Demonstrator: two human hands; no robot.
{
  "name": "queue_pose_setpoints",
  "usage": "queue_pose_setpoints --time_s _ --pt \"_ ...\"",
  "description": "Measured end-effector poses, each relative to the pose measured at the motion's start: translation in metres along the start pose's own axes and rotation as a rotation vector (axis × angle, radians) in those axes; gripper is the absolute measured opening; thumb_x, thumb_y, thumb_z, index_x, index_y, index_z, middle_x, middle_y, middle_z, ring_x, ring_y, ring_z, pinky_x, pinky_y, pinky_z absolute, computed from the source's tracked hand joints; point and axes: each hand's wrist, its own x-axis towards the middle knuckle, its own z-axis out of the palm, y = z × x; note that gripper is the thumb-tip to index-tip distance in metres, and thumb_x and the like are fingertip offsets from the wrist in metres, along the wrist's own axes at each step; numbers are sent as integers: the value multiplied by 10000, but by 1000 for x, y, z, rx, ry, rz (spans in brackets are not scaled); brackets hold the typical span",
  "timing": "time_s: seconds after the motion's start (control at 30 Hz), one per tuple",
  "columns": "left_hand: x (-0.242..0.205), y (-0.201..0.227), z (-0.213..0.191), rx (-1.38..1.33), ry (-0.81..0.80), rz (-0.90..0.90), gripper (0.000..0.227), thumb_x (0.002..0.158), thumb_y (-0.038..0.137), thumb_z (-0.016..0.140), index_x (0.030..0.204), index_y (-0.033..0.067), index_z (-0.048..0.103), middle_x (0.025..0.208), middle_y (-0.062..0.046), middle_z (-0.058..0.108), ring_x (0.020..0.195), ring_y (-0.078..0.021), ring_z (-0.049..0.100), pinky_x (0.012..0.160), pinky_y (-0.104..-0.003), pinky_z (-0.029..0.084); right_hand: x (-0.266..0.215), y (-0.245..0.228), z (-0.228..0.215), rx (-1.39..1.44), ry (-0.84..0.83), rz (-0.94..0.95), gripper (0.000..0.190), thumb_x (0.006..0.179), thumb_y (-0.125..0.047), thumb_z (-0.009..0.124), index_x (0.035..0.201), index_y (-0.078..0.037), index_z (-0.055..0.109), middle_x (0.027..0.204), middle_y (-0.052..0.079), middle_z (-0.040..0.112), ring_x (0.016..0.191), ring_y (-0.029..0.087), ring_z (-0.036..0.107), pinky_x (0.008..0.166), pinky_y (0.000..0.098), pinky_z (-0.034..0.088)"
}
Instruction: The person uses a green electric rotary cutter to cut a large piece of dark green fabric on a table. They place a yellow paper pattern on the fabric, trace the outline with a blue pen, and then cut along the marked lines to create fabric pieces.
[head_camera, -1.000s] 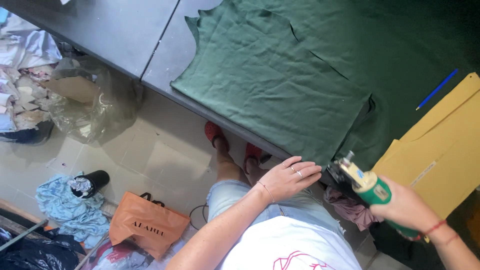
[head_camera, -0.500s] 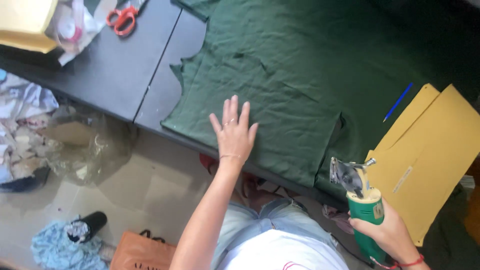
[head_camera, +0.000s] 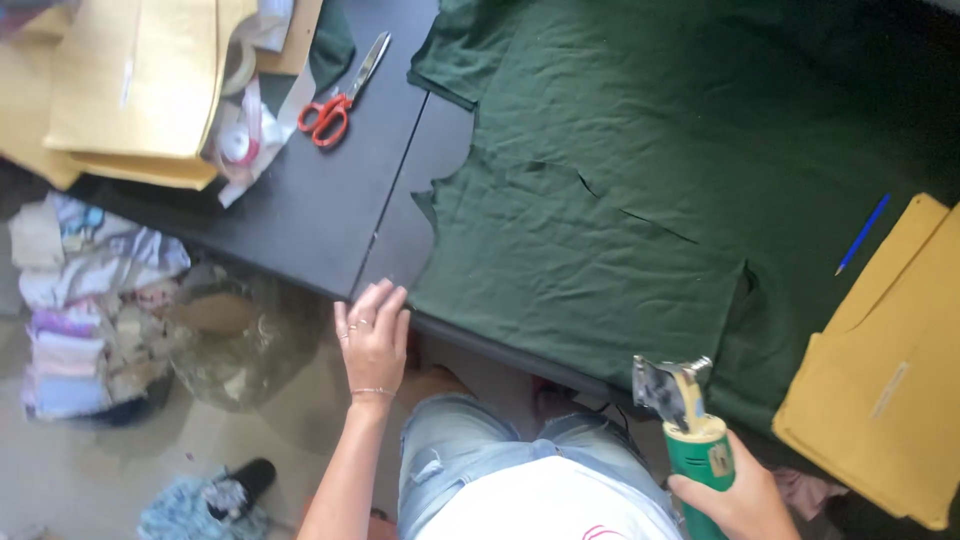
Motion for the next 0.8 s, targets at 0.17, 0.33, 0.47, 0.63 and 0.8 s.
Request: queue_pose_setpoints --time_s 0.17,0.33,0.47,0.63,0.8 --pt "45 -48 -1 -381 -98 442 29 824 139 576 812 127 599 879 -27 557 699 -213 517 674 -327 411 -28 -79 80 -12 -51 15 701 481 -256 780 1141 -211 549 989 -53 682 887 65 601 813 216 416" --pt "60 -88 7 -440 -211 599 48 810 181 617 831 190 575 877 36 544 687 -160 521 637 -288 378 -69 -172 160 46 -93 62 578 487 -313 769 1010 -154 582 854 -39 695 747 84 600 714 213 441" --pt "68 -102 16 -523 -274 648 110 790 201 643 805 171 538 849 5 514 642 -185 458 566 -300 342 -98 -232 196 73 -124 274 412 552 -341 695 921 -188 598 870 1 699 817 136 616 735 230 422" --pt "78 -104 29 -547 -259 652 161 756 244 685 767 174 541 785 6 489 601 -182 437 536 -297 345 -105 -274 211 85 -50 387 440 588 -446 620 946 -195 580 906 9 671 853 193 618 741 252 417" --pt "72 -110 41 -560 -152 658 173 800 226 650 730 213 492 750 43 475 549 -158 403 469 -276 334 -106 -300 225 99 14 384 491 606 -498 605 936 -151 501 849 48 653 797 241 610 677 299 432"
